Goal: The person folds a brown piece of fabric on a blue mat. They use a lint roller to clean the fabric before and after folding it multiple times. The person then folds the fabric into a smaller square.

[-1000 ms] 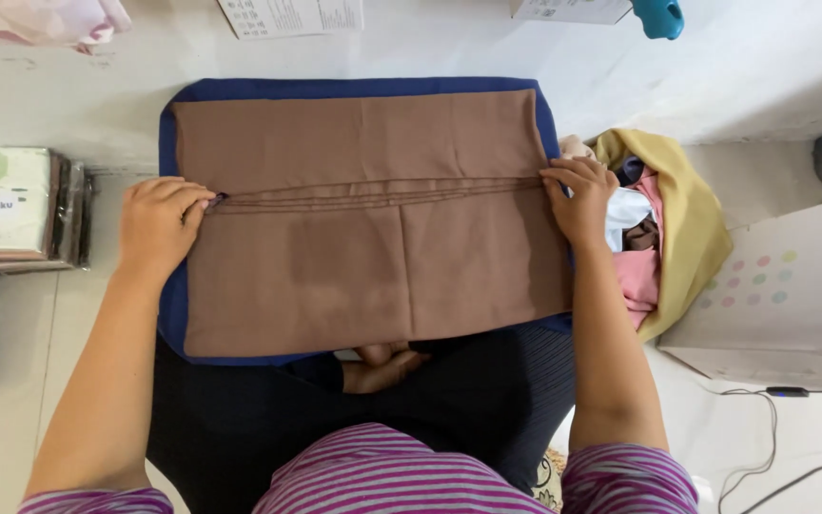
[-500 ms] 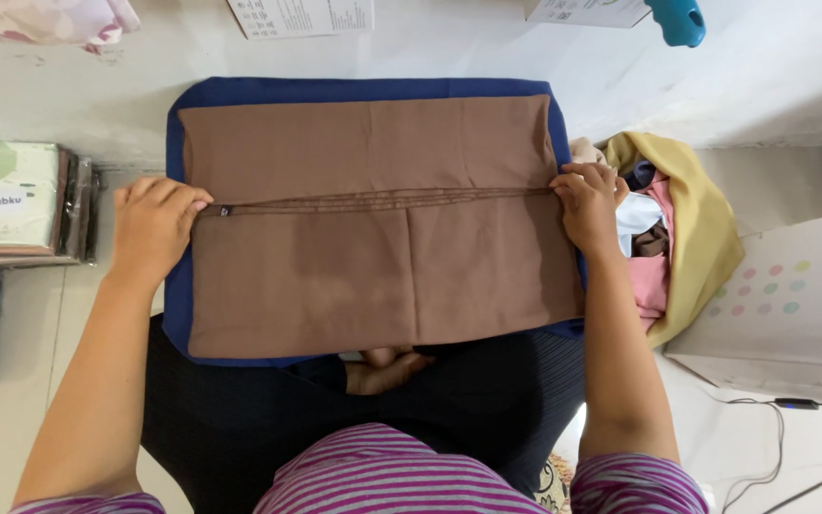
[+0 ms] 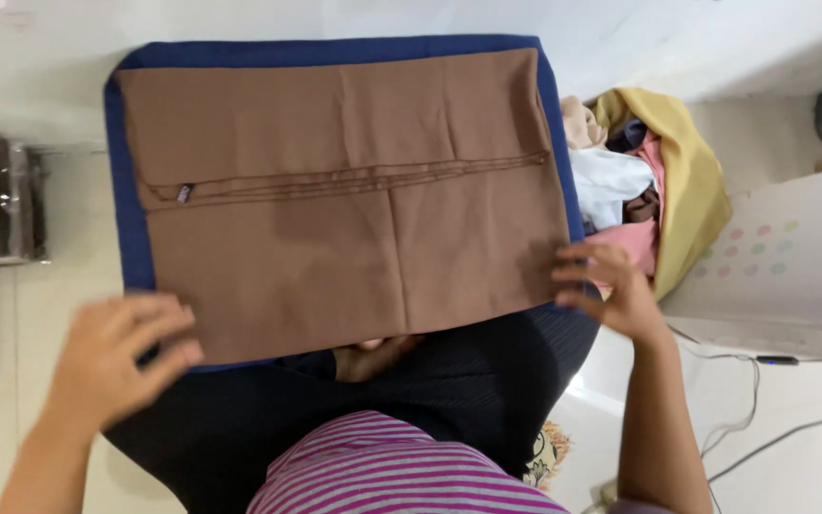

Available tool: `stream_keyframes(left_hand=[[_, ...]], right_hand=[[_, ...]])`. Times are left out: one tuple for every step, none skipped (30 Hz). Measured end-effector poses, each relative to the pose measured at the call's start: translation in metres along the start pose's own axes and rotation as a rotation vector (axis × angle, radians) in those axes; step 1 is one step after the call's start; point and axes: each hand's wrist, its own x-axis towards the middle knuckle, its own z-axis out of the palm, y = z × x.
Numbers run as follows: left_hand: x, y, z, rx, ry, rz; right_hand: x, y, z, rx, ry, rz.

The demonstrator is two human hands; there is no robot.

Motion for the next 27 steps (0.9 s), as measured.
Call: stream_keyframes(left_hand=[[-0.012,0.003,0.006,-0.008,-0.005,0.005],[-0.026,0.009,0.012,0.063,-0.073,-0.031],[-0.041,0.016,0.017,0.134,-0.141,-0.066],[-0.042,0.017,0.019,0.133,-0.143,-0.071],[-0.044,0.018,0.02,0.128,-0.117,-0.06],[-0.046,0.018,0.019,0.13,-0.086,-0.049],[-0.045,0.021,0.017,0.136,-0.084,-0.054],[-0.042,0.022,0.015,0.116,-0.079,-0.074],[-0.039,0.024,0.012,0.096,-0.074,-0.094],[-0.033,0.017,0.012,0.105,-0.062,-0.09],[-0.027,0.012,0.011,0.115,-0.013,-0.005],[-0.022,0.008,0.011,0.119,0.028,0.079],[-0.009,-0.001,0.013,0.122,0.032,0.082],[0.003,-0.009,0.014,0.255,-0.025,-0.001],[0.016,-0.018,0.016,0.387,-0.08,-0.085],[0.029,-0.027,0.019,0.388,-0.074,-0.08],[0.043,-0.036,0.021,0.426,-0.041,-0.076],[0.058,-0.046,0.023,0.466,-0.004,-0.073],[0.066,-0.056,0.03,0.469,0.005,-0.07],[0.075,-0.066,0.036,0.485,-0.011,-0.066],[0.084,-0.076,0.041,0.502,-0.028,-0.063],[0.087,-0.08,0.045,0.508,-0.018,-0.059],[0.091,-0.085,0.048,0.534,-0.022,-0.023],[0.094,-0.089,0.052,0.56,-0.03,0.011],[0.093,-0.094,0.057,0.565,-0.024,0.013],[0.092,-0.099,0.06,0.585,0.006,0.03],[0.09,-0.104,0.064,0.606,0.035,0.047]], right_hand=[[-0.009,0.003,0.006,-0.001,0.001,0.011],[-0.018,0.006,0.011,-0.057,-0.019,0.024],[-0.027,0.008,0.016,-0.113,-0.04,0.037],[-0.026,0.007,0.018,-0.112,-0.045,0.036],[-0.026,0.004,0.019,-0.092,-0.013,0.014],[-0.022,0.003,0.022,-0.071,0.024,-0.016],[-0.023,0.006,0.021,-0.069,0.022,-0.023],[-0.023,0.011,0.019,-0.112,-0.007,0.018],[-0.022,0.015,0.017,-0.156,-0.034,0.06],[-0.01,0.007,0.01,-0.161,-0.025,0.049],[0.002,0.0,0.003,-0.048,0.012,0.021],[0.009,-0.008,-0.003,0.068,0.045,0.002],[0.024,-0.001,-0.003,0.066,0.049,-0.002],[0.037,0.006,-0.002,-0.132,0.168,-0.024],[0.051,0.013,-0.002,-0.33,0.287,-0.047],[0.067,0.017,0.001,-0.334,0.293,-0.049],[0.083,0.022,0.004,-0.33,0.355,-0.155],[0.102,0.027,0.005,-0.326,0.417,-0.266],[0.11,0.031,0.009,-0.332,0.424,-0.272],[0.12,0.036,0.013,-0.424,0.35,-0.215],[0.13,0.041,0.017,-0.515,0.275,-0.157],[0.133,0.047,0.019,-0.519,0.285,-0.163],[0.137,0.054,0.021,-0.601,0.299,-0.194],[0.14,0.062,0.024,-0.68,0.31,-0.223],[0.141,0.066,0.024,-0.683,0.317,-0.227],[0.142,0.07,0.026,-0.744,0.373,-0.26],[0.144,0.074,0.027,-0.804,0.43,-0.293]])
